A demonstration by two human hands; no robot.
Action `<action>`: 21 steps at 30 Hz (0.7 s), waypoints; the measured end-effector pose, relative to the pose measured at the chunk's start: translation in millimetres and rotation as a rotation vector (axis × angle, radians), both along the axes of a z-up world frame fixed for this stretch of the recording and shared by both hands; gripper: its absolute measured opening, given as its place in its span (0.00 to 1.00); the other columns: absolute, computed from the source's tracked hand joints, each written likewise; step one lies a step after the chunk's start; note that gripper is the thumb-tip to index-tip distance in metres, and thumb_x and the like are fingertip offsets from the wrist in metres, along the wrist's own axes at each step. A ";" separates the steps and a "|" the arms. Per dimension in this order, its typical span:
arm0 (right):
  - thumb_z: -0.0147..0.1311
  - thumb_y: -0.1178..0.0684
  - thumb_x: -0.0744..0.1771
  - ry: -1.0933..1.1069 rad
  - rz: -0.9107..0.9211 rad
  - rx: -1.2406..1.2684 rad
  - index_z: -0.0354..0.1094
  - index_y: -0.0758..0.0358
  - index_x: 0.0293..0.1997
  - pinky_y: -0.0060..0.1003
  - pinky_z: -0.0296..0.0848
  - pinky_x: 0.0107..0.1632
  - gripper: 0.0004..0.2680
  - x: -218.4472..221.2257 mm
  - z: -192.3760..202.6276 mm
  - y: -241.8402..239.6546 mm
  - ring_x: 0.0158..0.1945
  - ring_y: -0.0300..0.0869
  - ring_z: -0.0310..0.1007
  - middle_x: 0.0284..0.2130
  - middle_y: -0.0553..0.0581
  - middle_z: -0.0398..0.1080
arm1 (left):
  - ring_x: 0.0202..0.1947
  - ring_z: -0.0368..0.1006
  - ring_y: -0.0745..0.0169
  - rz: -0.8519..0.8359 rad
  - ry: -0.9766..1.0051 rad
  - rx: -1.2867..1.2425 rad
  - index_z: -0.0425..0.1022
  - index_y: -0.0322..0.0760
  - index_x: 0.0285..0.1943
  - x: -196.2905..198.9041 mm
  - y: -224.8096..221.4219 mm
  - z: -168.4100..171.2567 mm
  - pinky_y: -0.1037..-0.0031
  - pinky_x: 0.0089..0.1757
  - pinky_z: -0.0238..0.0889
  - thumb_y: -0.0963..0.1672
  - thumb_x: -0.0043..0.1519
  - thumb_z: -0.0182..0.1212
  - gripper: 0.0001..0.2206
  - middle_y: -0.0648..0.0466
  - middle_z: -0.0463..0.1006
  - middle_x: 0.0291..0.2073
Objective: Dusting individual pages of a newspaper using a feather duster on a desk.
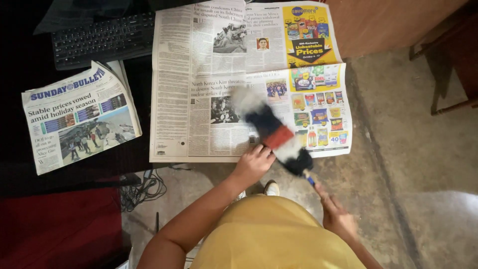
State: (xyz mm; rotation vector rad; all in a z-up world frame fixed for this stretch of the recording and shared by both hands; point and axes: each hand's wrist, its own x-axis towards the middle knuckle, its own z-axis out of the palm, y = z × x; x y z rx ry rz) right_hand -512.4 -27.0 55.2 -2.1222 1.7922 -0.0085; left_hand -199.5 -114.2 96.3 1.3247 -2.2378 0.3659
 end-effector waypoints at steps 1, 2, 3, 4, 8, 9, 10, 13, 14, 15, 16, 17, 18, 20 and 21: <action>0.46 0.57 0.67 0.000 0.004 -0.001 0.50 0.27 0.74 0.46 0.71 0.28 0.26 -14.1 -7.5 -2.3 0.30 0.47 0.76 0.44 0.43 0.72 | 0.37 0.68 0.57 0.004 0.000 -0.001 0.75 0.38 0.39 0.1 -2.0 -5.3 0.73 0.33 0.64 0.41 0.54 0.60 0.06 0.52 0.76 0.41; 0.45 0.58 0.68 -0.007 -0.040 0.008 0.51 0.30 0.75 0.46 0.73 0.34 0.26 -28.1 -15.1 -4.8 0.34 0.48 0.75 0.44 0.49 0.73 | 0.35 0.71 0.58 -0.003 -0.020 0.025 0.76 0.36 0.38 0.3 -4.0 -10.8 0.74 0.31 0.65 0.41 0.53 0.61 0.06 0.51 0.75 0.37; 0.44 0.59 0.68 -0.012 -0.084 0.019 0.51 0.33 0.76 0.46 0.75 0.40 0.26 -42.4 -22.9 -5.2 0.37 0.49 0.74 0.43 0.54 0.74 | 0.34 0.73 0.59 -0.010 -0.039 0.054 0.76 0.35 0.37 0.3 -4.0 -16.9 0.74 0.28 0.67 0.41 0.53 0.61 0.06 0.51 0.75 0.34; 0.44 0.59 0.68 -0.012 -0.081 0.020 0.51 0.33 0.76 0.46 0.75 0.40 0.26 -41.6 -11.9 -14.7 0.37 0.49 0.74 0.43 0.54 0.74 | 0.34 0.73 0.59 -0.006 -0.038 0.055 0.76 0.35 0.37 0.7 -3.8 -24.0 0.74 0.28 0.67 0.41 0.53 0.61 0.06 0.51 0.75 0.34; 0.43 0.70 0.69 -0.344 -0.271 -0.369 0.59 0.67 0.73 0.47 0.70 0.39 0.21 -31.7 28.8 -52.9 0.40 0.55 0.74 0.59 0.68 0.71 | 0.40 0.75 0.53 -0.035 0.052 0.336 0.78 0.32 0.45 1.1 -7.1 -48.2 0.67 0.40 0.69 0.39 0.55 0.58 0.11 0.47 0.79 0.39; 0.42 0.70 0.70 -0.477 -0.360 -0.427 0.58 0.74 0.73 0.44 0.69 0.47 0.19 -26.5 37.1 -63.6 0.51 0.55 0.73 0.61 0.70 0.69 | 0.47 0.78 0.50 -0.049 0.145 0.417 0.80 0.32 0.47 2.3 -10.2 -53.2 0.65 0.48 0.70 0.37 0.54 0.58 0.13 0.46 0.82 0.44; 0.42 0.70 0.70 -0.479 -0.361 -0.429 0.58 0.74 0.73 0.44 0.69 0.47 0.19 -23.6 36.8 -74.0 0.51 0.55 0.73 0.61 0.70 0.69 | 0.47 0.78 0.50 -0.049 0.143 0.414 0.80 0.32 0.47 3.6 -14.1 -50.5 0.65 0.48 0.70 0.37 0.54 0.58 0.13 0.46 0.82 0.44; 0.41 0.67 0.74 -0.707 -0.474 -0.455 0.56 0.75 0.75 0.35 0.62 0.35 0.17 -12.5 42.9 -95.1 0.34 0.41 0.60 0.51 0.65 0.71 | 0.26 0.75 0.60 0.150 0.381 0.716 0.84 0.41 0.37 4.3 -18.4 -42.2 0.69 0.36 0.72 0.42 0.58 0.66 0.03 0.56 0.83 0.33; 0.38 0.65 0.74 -0.939 -0.549 -0.392 0.54 0.66 0.76 0.28 0.56 0.31 0.18 -5.3 48.8 -99.1 0.30 0.34 0.54 0.39 0.54 0.63 | 0.25 0.76 0.60 0.153 0.450 0.675 0.84 0.41 0.34 4.5 -17.8 -38.8 0.69 0.35 0.70 0.42 0.54 0.69 0.03 0.58 0.84 0.31; 0.35 0.62 0.74 -1.171 -0.617 -0.321 0.52 0.58 0.78 0.21 0.49 0.27 0.19 2.4 54.7 -106.0 0.26 0.27 0.47 0.27 0.43 0.55 | 0.23 0.77 0.60 0.157 0.519 0.628 0.85 0.42 0.32 5.2 -19.6 -35.1 0.70 0.34 0.69 0.42 0.50 0.73 0.04 0.61 0.85 0.28; 0.35 0.62 0.74 -1.173 -0.613 -0.320 0.52 0.58 0.78 0.21 0.49 0.27 0.19 9.6 64.5 -109.3 0.26 0.27 0.47 0.27 0.43 0.55 | 0.23 0.77 0.60 0.160 0.520 0.625 0.85 0.42 0.32 6.0 -22.8 -34.2 0.70 0.34 0.69 0.42 0.50 0.73 0.04 0.61 0.85 0.28; 0.36 0.60 0.75 -1.184 -0.635 -0.307 0.52 0.56 0.78 0.22 0.48 0.25 0.18 16.6 74.1 -110.9 0.24 0.27 0.46 0.26 0.42 0.55 | 0.20 0.73 0.64 0.176 0.526 0.715 0.84 0.42 0.32 6.6 -24.4 -33.4 0.71 0.33 0.69 0.45 0.50 0.73 0.06 0.61 0.84 0.26; 0.36 0.58 0.75 -1.195 -0.656 -0.295 0.51 0.54 0.78 0.22 0.48 0.22 0.17 23.6 83.7 -112.5 0.22 0.26 0.45 0.26 0.42 0.55 | 0.18 0.68 0.68 0.191 0.532 0.805 0.84 0.43 0.32 7.2 -26.0 -32.6 0.72 0.33 0.68 0.48 0.51 0.74 0.09 0.60 0.84 0.24; 0.37 0.57 0.75 -1.204 -0.655 -0.295 0.51 0.53 0.77 0.22 0.48 0.22 0.17 30.3 94.9 -110.7 0.22 0.26 0.46 0.27 0.42 0.56 | 0.17 0.67 0.68 0.244 0.575 0.846 0.84 0.42 0.32 7.9 -26.5 -18.2 0.73 0.31 0.66 0.47 0.51 0.75 0.08 0.61 0.84 0.24; 0.37 0.56 0.76 -1.211 -0.657 -0.299 0.52 0.52 0.76 0.22 0.49 0.22 0.16 33.7 100.8 -110.3 0.22 0.26 0.47 0.28 0.43 0.57 | 0.17 0.66 0.69 0.293 0.618 0.886 0.84 0.42 0.32 8.3 -27.5 -10.9 0.74 0.29 0.64 0.47 0.52 0.75 0.07 0.61 0.84 0.25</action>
